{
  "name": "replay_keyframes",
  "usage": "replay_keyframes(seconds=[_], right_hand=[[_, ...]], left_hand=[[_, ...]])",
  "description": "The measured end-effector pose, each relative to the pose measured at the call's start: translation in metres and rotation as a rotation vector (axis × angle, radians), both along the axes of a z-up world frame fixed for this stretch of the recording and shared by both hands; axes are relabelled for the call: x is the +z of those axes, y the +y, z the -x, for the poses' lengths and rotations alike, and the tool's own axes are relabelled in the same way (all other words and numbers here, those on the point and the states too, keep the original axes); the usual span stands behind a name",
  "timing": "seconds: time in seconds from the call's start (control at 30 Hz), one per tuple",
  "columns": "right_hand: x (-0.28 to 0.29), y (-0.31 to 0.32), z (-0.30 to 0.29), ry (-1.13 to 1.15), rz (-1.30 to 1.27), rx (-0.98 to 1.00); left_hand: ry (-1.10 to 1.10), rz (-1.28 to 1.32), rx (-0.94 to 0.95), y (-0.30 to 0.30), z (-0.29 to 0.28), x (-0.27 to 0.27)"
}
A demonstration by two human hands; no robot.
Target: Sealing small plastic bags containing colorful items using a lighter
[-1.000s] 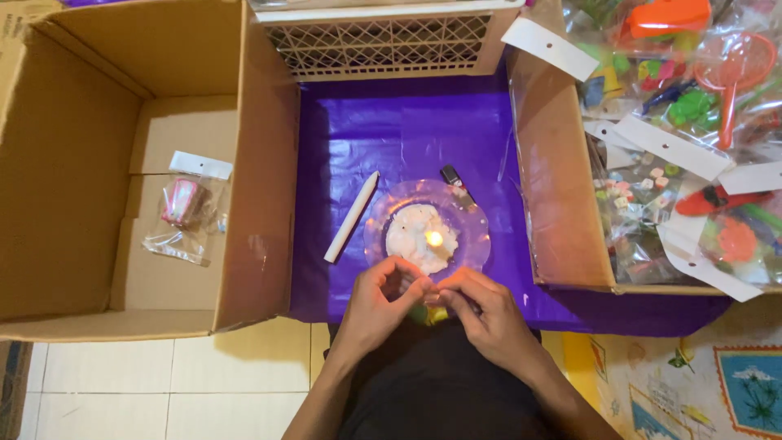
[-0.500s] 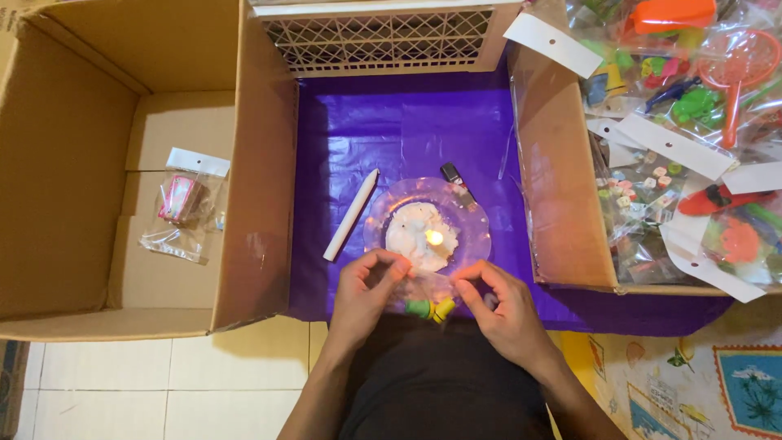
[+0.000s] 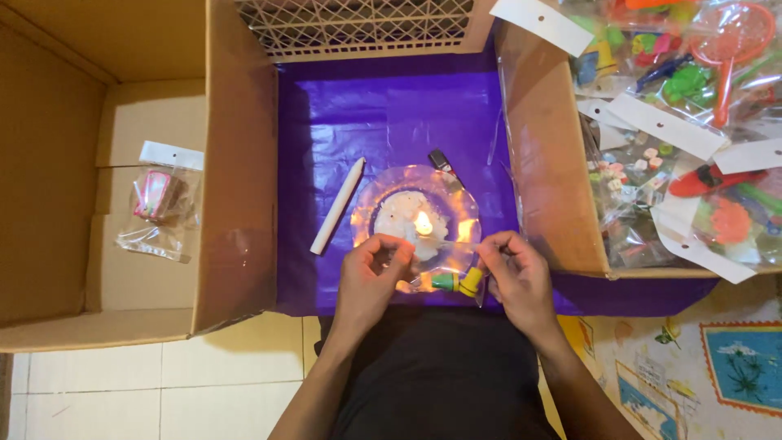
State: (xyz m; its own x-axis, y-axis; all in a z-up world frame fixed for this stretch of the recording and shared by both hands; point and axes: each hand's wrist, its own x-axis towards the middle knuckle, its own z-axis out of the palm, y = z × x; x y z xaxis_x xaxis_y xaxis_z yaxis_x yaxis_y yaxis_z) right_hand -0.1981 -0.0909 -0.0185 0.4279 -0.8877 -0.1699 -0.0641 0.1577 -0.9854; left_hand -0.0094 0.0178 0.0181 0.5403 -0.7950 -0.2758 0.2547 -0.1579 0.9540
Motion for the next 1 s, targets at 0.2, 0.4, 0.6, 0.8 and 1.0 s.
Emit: replay_keyframes(seconds=[0.2, 0.4, 0.6, 0.8, 1.0], right_hand=[[-0.014, -0.001, -0.003, -0.027, -0.019, 0.044], [-0.018, -0.002, -0.001, -0.016, -0.020, 0.021], [0.010, -0.004, -0.010, 0.044, 0.007, -0.035], [-0.007, -0.007, -0.020, 0.058, 0.072, -0.009], [0.008, -0.001, -0.034, 0.000, 0.046, 0.028]], left_hand=[[0.120, 0.058, -0.018, 0.003, -0.004, -0.006], [-0.025, -0.038, 0.002, -0.001, -0.002, -0.010], [-0.026, -0.050, 0.020, -0.011, 0.002, -0.018], [-0.042, -0.072, 0.072, -0.011, -0.007, -0.010], [0.017, -0.046, 0.126, -0.004, -0.021, -0.016]])
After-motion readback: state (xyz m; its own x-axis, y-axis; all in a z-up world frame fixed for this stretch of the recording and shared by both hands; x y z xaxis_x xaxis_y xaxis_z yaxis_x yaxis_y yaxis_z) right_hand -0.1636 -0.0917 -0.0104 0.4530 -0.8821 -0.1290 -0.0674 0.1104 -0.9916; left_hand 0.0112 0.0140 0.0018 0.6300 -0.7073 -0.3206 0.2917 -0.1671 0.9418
